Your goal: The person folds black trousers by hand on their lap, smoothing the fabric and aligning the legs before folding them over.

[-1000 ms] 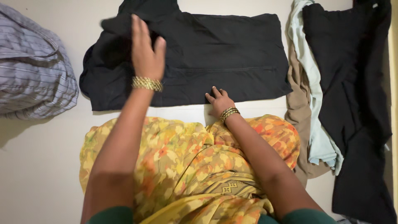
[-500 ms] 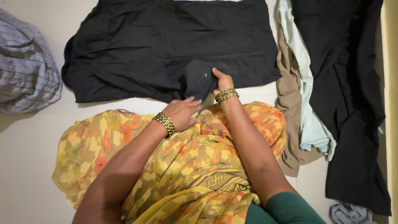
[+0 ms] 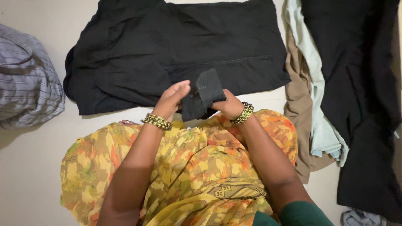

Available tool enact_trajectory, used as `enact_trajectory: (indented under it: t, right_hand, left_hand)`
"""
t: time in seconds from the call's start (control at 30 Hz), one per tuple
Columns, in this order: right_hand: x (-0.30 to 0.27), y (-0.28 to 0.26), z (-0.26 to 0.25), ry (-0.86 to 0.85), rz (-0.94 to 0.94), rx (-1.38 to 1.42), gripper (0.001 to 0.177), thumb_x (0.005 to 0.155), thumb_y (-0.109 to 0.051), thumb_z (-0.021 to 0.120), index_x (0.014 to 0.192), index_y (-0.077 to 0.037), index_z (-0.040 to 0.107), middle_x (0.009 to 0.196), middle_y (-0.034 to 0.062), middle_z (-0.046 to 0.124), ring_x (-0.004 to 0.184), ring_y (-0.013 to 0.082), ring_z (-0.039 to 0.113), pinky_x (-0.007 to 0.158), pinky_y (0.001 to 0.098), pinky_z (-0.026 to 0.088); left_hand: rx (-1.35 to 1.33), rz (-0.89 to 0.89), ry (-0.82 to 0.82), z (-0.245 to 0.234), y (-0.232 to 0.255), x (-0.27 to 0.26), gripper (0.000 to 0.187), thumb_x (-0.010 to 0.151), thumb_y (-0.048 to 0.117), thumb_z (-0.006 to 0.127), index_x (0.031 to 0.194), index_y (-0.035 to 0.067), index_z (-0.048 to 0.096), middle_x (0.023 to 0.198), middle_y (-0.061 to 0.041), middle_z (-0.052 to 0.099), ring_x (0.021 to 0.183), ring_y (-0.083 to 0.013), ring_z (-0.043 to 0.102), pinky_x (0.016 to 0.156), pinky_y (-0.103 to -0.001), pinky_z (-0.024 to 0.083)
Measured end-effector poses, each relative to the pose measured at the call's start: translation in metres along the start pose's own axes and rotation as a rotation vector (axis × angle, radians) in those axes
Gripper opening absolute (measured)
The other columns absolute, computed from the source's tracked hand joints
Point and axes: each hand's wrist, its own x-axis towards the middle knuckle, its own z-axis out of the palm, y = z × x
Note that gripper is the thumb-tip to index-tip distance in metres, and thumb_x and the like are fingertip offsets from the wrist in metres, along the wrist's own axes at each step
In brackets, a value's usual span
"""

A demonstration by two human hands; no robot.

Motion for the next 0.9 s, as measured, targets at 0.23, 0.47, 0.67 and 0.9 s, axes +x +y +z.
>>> enact_trajectory:
  t: [0.23,0.47,0.67,0.9]
  right_hand:
    - [0.044,-0.021,0.007,0.496,-0.150,-0.261,0.061,0.075,0.011,0.068,0.133,-0.007,0.056,0.121,0.0034,0.063,0.108,0.0124,0.062,0.091,0.0292,0.053]
    - [0.053,-0.023,0.010,0.620,-0.401,-0.420,0.027,0.098,0.002,0.073,0.123,-0.006,0.070,0.117,0.0026,0.065,0.099,0.0098,0.063,0.087,0.0253,0.056]
    - [0.055,-0.034,0.026,0.511,-0.361,-0.432,0.033,0.090,0.003,0.072,0.121,-0.007,0.069,0.118,0.0009,0.060,0.101,0.0097,0.061,0.086,0.0231,0.055]
    - [0.048,-0.045,0.032,0.380,-0.503,-0.516,0.039,0.093,0.006,0.063,0.128,-0.008,0.072,0.121,0.0046,0.057,0.102,0.0123,0.056,0.093,0.0253,0.051]
  left_hand:
    - [-0.138,0.347,0.103,0.006,0.008,0.029,0.055,0.086,-0.014,0.070,0.137,0.000,0.055,0.123,-0.008,0.063,0.106,-0.0122,0.063,0.094,-0.028,0.056]
    - [-0.072,0.345,0.110,0.013,-0.001,0.038,0.043,0.094,-0.013,0.061,0.136,-0.001,0.057,0.121,-0.006,0.065,0.100,-0.0064,0.063,0.092,-0.022,0.053]
    - [-0.091,0.284,0.046,0.019,-0.002,0.034,0.040,0.100,-0.011,0.056,0.138,0.001,0.058,0.113,-0.004,0.066,0.095,-0.0040,0.062,0.088,-0.021,0.053]
    - [0.086,0.399,0.010,0.024,0.002,0.026,0.034,0.101,-0.010,0.054,0.133,0.002,0.059,0.112,-0.001,0.065,0.099,-0.0044,0.059,0.090,-0.021,0.049]
